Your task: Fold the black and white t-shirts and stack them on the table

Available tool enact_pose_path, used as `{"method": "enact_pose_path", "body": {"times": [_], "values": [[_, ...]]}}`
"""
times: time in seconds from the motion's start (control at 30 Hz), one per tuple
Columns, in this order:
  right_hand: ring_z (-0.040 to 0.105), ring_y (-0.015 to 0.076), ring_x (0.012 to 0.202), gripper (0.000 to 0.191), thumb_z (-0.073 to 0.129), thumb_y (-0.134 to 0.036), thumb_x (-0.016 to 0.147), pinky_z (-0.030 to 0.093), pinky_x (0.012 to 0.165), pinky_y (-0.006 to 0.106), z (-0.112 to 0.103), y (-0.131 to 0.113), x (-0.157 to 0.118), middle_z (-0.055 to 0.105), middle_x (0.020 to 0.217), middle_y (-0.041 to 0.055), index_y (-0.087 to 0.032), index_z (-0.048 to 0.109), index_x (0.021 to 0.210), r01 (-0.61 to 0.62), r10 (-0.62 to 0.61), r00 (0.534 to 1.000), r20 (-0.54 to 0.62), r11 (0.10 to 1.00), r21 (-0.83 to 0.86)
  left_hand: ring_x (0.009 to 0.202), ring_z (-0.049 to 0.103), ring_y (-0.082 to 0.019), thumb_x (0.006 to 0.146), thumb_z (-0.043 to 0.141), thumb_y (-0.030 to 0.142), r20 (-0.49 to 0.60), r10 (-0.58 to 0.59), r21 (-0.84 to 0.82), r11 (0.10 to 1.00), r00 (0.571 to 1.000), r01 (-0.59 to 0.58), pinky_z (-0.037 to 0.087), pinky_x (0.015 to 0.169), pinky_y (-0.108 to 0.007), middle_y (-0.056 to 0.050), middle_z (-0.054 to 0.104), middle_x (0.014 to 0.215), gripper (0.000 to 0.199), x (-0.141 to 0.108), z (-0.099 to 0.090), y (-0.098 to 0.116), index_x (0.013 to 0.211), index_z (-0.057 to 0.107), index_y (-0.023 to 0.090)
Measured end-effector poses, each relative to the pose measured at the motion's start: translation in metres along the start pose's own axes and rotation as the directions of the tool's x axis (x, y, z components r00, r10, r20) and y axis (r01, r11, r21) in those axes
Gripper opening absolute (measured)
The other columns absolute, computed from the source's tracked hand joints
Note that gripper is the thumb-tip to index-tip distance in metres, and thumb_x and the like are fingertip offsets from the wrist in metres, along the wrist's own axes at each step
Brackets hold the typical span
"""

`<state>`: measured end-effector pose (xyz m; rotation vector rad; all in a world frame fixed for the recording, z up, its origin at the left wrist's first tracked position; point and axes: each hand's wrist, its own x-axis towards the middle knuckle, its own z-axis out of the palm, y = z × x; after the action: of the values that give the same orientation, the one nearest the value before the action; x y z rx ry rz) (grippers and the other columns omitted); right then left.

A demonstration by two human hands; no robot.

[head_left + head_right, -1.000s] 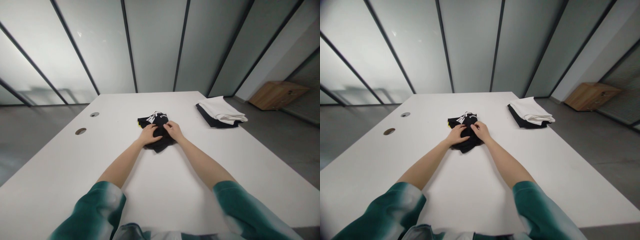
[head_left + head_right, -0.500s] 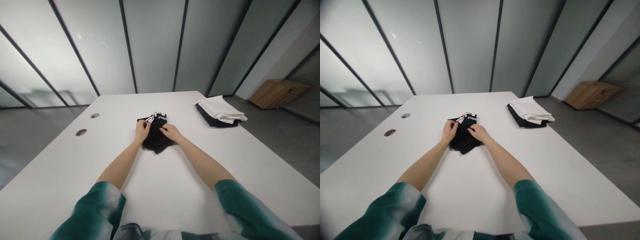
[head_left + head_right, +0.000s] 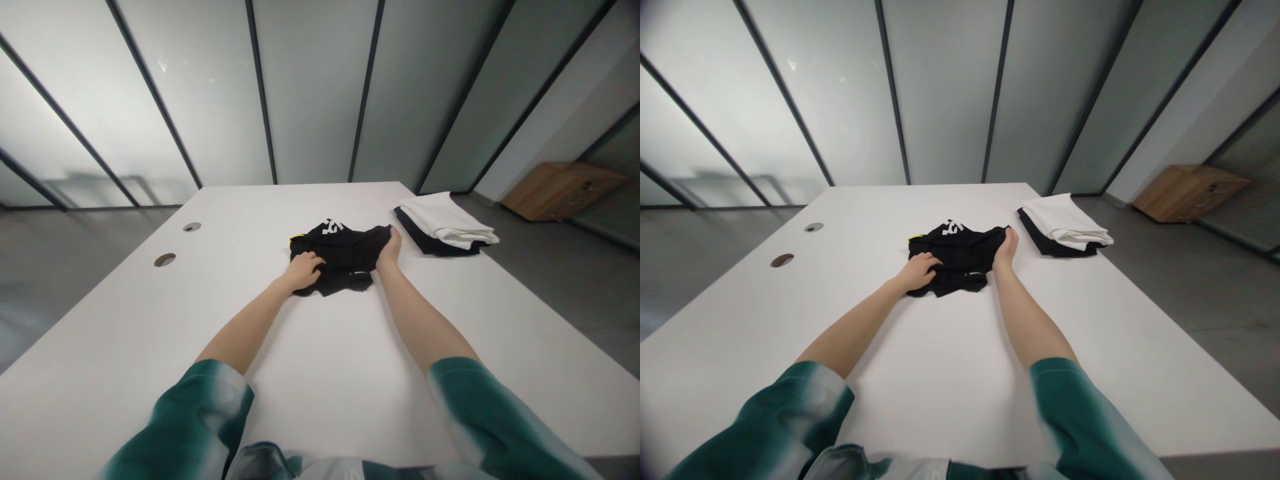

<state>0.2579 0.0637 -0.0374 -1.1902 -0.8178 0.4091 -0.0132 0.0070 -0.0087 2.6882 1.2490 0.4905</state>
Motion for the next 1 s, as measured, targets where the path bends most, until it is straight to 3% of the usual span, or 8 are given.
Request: {"method": "enact_pose_path", "body": {"times": [0.17,0.3,0.5,0.6,0.7,0.77,0.9,1.0], "values": [[0.055,0.0255,0.115,0.058,0.055,-0.026,0.070,0.042,0.105,0.045,0.003,0.002,-0.010,0.058,0.125,0.0128,-0.016,0.050,0.127,-0.034,0.048,0.998,0.051,0.968,-0.250,0.082,0.065,-0.026,0.086,0.054,0.044,-0.067,-0.188,-0.192,0.966,0.980,0.173,0.053,0.080,-0.041,-0.006,0.068,0.080,0.026,-0.003,-0.012,-0.014,0.087,0.066,0.021],[0.054,0.0276,0.113,0.055,0.051,-0.020,0.067,0.041,0.105,0.048,0.005,-0.001,-0.018,0.060,0.120,0.0142,-0.016,0.053,0.122,0.121,-0.031,0.974,0.225,0.909,-0.398,0.102,0.062,-0.030,0.080,0.061,0.062,-0.206,-0.150,-0.176,0.978,0.967,0.114,0.049,0.093,-0.045,-0.011,0.068,0.104,0.047,-0.008,-0.018,-0.007,0.099,0.066,0.020],[0.044,0.0329,0.125,0.033,0.050,-0.022,0.077,0.032,0.109,0.055,0.007,-0.026,-0.036,0.052,0.122,0.0172,-0.017,0.061,0.108,0.423,-0.321,0.905,0.278,0.732,-0.533,0.113,0.057,-0.029,0.083,0.065,0.043,-0.046,0.129,0.026,0.991,0.991,-0.128,0.041,0.104,-0.047,-0.010,0.065,0.115,0.038,-0.006,-0.009,0.024,0.116,0.067,0.023],[0.035,0.0364,0.134,0.032,0.054,-0.025,0.079,0.027,0.111,0.058,0.014,-0.041,-0.053,0.046,0.134,0.0177,-0.019,0.062,0.109,0.544,-0.385,0.838,0.387,0.651,-0.530,0.100,0.061,-0.027,0.087,0.056,0.030,-0.005,0.053,0.023,0.998,0.999,-0.053,0.045,0.097,-0.046,-0.008,0.067,0.100,0.022,-0.002,-0.005,0.020,0.102,0.071,0.024],[0.028,0.0376,0.139,0.046,0.055,-0.026,0.079,0.025,0.111,0.060,0.021,-0.044,-0.063,0.037,0.145,0.0187,-0.020,0.056,0.125,0.582,-0.395,0.811,0.432,0.629,-0.515,0.101,0.059,-0.028,0.086,0.056,0.028,-0.183,-0.149,-0.065,0.988,0.972,0.139,0.046,0.096,-0.047,-0.009,0.065,0.100,0.019,0.001,-0.007,-0.004,0.094,0.072,0.023],[0.026,0.0374,0.140,0.054,0.053,-0.025,0.079,0.025,0.111,0.061,0.024,-0.037,-0.061,0.035,0.147,0.0205,-0.019,0.050,0.132,0.534,-0.366,0.842,0.395,0.666,-0.521,0.106,0.057,-0.030,0.085,0.056,0.027,-0.375,-0.374,-0.168,0.927,0.848,0.334,0.044,0.098,-0.049,-0.011,0.062,0.104,0.018,0.000,-0.012,-0.025,0.090,0.073,0.022],[0.031,0.0368,0.136,0.060,0.050,-0.020,0.074,0.026,0.110,0.064,0.020,-0.016,-0.044,0.040,0.141,0.0225,-0.016,0.046,0.133,0.313,-0.246,0.950,0.195,0.772,-0.552,0.115,0.051,-0.033,0.088,0.052,0.026,-0.611,-0.684,-0.441,0.712,0.398,0.546,0.038,0.104,-0.053,-0.013,0.057,0.115,0.021,-0.007,-0.024,-0.065,0.097,0.071,0.021],[0.033,0.0360,0.135,0.059,0.049,-0.018,0.072,0.027,0.109,0.064,0.016,-0.010,-0.035,0.041,0.138,0.0217,-0.016,0.045,0.131,0.244,-0.244,0.967,0.073,0.801,-0.547,0.109,0.054,-0.028,0.092,0.046,0.027,-0.604,-0.732,-0.535,0.666,0.315,0.521,0.041,0.102,-0.049,-0.010,0.060,0.107,0.022,-0.010,-0.027,-0.075,0.103,0.065,0.021]]}}
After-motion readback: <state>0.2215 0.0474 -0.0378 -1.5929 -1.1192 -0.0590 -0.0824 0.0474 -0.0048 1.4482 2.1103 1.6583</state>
